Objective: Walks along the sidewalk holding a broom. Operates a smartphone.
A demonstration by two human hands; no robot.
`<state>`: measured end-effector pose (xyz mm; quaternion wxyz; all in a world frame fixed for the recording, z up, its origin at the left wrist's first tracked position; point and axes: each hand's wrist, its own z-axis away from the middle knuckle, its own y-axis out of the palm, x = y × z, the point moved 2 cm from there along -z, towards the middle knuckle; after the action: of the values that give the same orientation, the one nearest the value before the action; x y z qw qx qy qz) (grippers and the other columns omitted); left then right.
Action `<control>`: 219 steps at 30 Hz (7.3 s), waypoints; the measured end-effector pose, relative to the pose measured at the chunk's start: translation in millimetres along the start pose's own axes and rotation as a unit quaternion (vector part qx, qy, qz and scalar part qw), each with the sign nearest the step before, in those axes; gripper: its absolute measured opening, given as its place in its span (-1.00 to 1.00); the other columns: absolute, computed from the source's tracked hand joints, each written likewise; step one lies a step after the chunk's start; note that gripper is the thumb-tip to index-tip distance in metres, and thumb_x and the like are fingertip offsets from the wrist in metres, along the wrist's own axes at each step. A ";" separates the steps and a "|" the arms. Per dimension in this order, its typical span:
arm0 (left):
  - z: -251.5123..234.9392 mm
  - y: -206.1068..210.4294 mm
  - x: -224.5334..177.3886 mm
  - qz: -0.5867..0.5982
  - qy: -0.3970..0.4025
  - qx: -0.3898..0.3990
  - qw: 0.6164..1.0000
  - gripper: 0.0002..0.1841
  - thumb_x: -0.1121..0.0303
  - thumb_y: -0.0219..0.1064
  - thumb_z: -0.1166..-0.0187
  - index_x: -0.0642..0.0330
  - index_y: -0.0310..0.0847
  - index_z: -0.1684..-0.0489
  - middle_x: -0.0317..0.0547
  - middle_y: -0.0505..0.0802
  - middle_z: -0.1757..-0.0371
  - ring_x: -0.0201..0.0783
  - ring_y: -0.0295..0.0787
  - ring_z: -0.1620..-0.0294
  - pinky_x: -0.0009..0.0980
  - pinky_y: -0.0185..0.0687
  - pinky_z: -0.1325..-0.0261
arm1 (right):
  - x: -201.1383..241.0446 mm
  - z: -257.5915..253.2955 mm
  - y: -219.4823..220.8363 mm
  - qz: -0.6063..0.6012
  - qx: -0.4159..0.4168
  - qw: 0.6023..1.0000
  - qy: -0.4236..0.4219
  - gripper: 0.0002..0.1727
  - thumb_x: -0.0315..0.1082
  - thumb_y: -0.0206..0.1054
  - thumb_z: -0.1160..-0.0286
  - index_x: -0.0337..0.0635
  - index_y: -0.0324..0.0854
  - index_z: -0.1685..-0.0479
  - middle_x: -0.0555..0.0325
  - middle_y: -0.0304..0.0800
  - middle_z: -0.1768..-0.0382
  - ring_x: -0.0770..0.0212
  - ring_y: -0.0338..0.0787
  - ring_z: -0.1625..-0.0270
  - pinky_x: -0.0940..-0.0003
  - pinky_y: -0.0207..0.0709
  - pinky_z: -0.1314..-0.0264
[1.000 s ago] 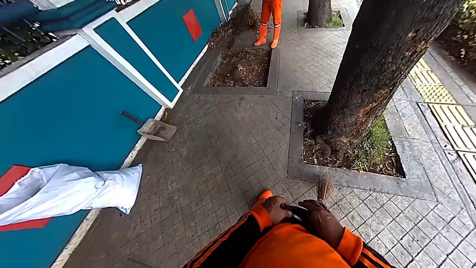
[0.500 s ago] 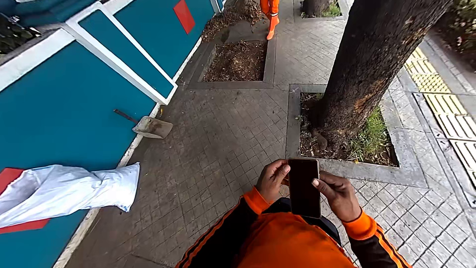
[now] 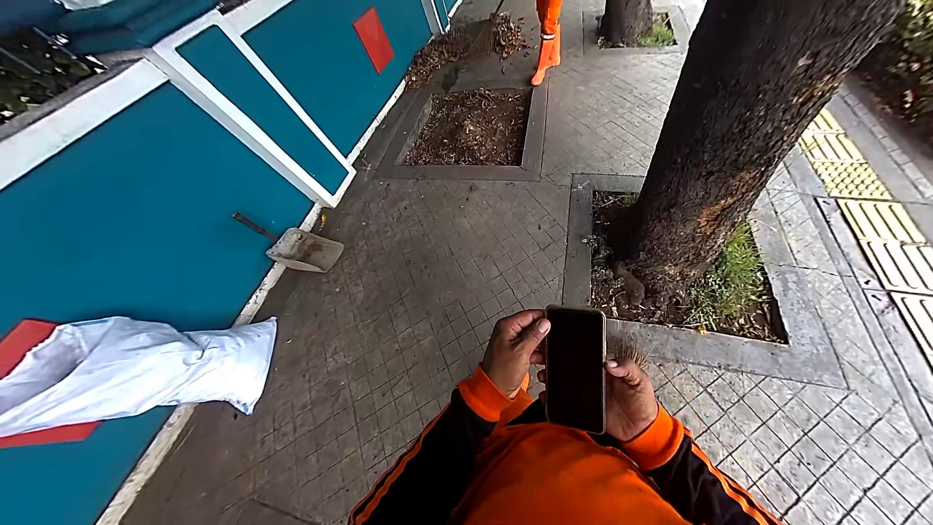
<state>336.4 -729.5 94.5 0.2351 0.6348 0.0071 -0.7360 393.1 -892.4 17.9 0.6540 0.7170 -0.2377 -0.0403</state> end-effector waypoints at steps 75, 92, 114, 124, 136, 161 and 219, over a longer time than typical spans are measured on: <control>-1.3 -22.6 -12.4 0.021 -0.059 0.090 0.994 -0.17 0.74 0.02 -0.59 -0.20 0.04 -0.89 0.16 0.70 -0.47 0.23 0.87 -0.12 0.15 0.90 0.07 | 43.6 -49.3 36.2 0.517 -0.126 0.839 -0.112 -0.11 -0.58 -0.06 -0.30 -0.08 0.07 -0.87 -0.04 0.65 -0.43 0.14 0.78 -0.26 0.09 0.77 -0.17; -2.4 -23.3 -7.0 0.017 -0.055 0.075 0.996 -0.19 0.73 0.05 -0.59 -0.10 0.03 -0.90 0.21 0.70 -0.46 0.21 0.88 -0.12 0.11 0.91 0.00 | 51.1 -61.9 48.0 0.572 -0.209 0.779 -0.151 -0.56 -0.44 -0.05 -0.60 -0.20 0.67 -0.30 0.11 0.89 0.15 0.29 0.87 0.19 0.29 0.80 0.13; 1.0 -13.1 0.2 -0.032 -0.025 0.027 0.999 -0.21 0.72 0.10 -0.58 0.03 0.04 -0.90 0.16 0.76 -0.41 0.11 0.92 -0.05 -0.01 0.95 0.04 | 50.0 -85.1 56.8 0.634 -0.273 0.711 -0.135 -0.46 -0.17 0.55 -0.38 -0.16 0.54 -0.31 0.15 0.84 0.36 0.23 0.85 0.45 0.27 0.82 0.41; -2.0 -30.5 -0.7 0.017 -0.038 0.009 0.999 -0.19 0.74 0.07 -0.59 -0.05 0.03 -0.90 0.19 0.71 -0.46 0.19 0.90 -0.03 0.09 0.93 0.07 | 36.1 -64.2 21.9 0.528 -0.148 0.832 -0.090 -0.18 -0.46 0.25 -0.44 -0.16 0.13 -0.83 -0.09 0.77 -0.28 0.09 0.84 -0.22 0.13 0.77 -0.30; -6.6 -46.8 -17.0 -0.057 0.031 -0.062 0.996 -0.21 0.70 0.14 -0.62 -0.11 0.09 -0.90 0.05 0.54 -0.65 0.09 0.88 -0.09 0.05 0.93 -0.03 | 32.8 -99.6 28.2 0.484 -0.080 0.869 -0.071 -0.07 -0.58 0.19 -0.33 0.11 0.08 -0.86 -0.14 0.76 -0.21 -0.02 0.89 0.15 0.18 0.81 0.42; -46.7 -75.3 -57.8 -0.443 0.071 -0.119 0.886 0.11 0.40 0.49 -0.53 0.02 -0.43 -0.97 -0.03 0.84 0.32 -0.22 0.83 0.35 -0.23 0.81 0.07 | 40.8 -193.7 44.6 0.493 -0.065 0.860 -0.112 -0.06 -0.60 0.10 -0.35 0.14 0.03 -0.89 -0.14 0.74 -0.23 0.02 0.85 0.31 0.21 0.73 0.60; -55.8 -92.1 -71.2 -0.409 0.100 -0.158 0.893 0.13 0.45 0.55 -0.47 -0.07 -0.33 -0.98 -0.05 0.81 0.41 -0.21 0.78 0.47 -0.24 0.80 0.21 | 34.8 -218.7 55.5 0.520 -0.045 0.843 -0.131 0.07 -0.65 0.20 -0.14 0.13 0.03 -0.89 -0.14 0.74 -0.22 0.03 0.83 0.33 0.23 0.69 0.64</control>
<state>361.6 -606.3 124.0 0.0085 0.6000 0.4062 -0.6891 488.5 -707.0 110.8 0.5733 0.4461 -0.6570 0.2016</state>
